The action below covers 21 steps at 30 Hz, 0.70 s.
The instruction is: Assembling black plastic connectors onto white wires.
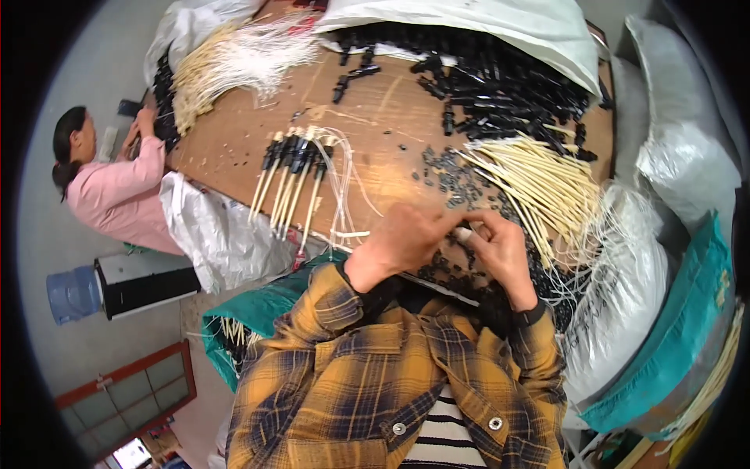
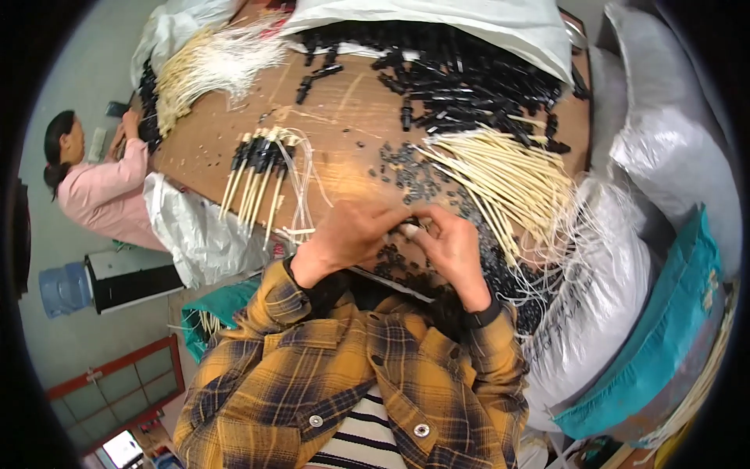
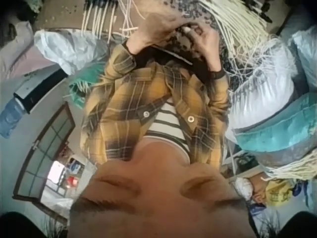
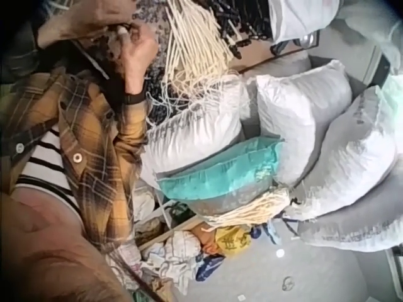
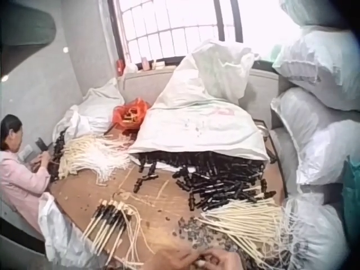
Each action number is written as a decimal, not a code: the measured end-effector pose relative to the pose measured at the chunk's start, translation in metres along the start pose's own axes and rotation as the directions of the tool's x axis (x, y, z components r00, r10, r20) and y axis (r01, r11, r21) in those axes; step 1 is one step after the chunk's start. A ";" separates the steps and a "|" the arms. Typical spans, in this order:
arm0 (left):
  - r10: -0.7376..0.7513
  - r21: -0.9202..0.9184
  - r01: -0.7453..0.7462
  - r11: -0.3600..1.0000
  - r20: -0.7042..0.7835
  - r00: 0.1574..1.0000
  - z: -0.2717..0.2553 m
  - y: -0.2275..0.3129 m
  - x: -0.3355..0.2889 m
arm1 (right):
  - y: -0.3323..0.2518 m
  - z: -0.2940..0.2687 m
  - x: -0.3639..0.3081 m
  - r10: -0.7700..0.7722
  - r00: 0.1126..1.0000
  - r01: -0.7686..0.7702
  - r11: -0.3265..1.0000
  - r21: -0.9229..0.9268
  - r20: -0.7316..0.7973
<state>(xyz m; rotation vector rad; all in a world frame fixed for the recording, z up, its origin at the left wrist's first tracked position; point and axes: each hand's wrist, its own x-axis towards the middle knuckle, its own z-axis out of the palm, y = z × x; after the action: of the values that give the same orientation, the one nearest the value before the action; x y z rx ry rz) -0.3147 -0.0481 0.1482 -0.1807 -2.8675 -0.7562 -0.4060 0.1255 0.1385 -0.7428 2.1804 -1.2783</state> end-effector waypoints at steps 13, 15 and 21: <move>-0.417 0.044 0.542 0.839 -0.588 0.693 -0.067 -0.122 -0.065 | -0.008 0.021 0.019 -0.474 0.860 0.393 0.851 -0.348 -0.189; -0.422 0.203 0.652 0.731 -0.617 0.664 -0.068 -0.155 -0.079 | -0.004 0.037 0.014 -0.473 0.863 0.504 0.771 -0.389 0.178; -0.329 0.050 0.384 0.922 -0.423 0.844 -0.047 -0.112 -0.023 | 0.024 0.008 0.010 -0.248 0.962 0.202 0.928 -0.312 -0.113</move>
<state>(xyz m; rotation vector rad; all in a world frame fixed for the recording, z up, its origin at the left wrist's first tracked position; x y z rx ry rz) -0.3044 -0.1703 0.1304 0.4912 -2.5523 -0.5687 -0.4129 0.1244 0.1120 -1.0752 2.5056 -1.1558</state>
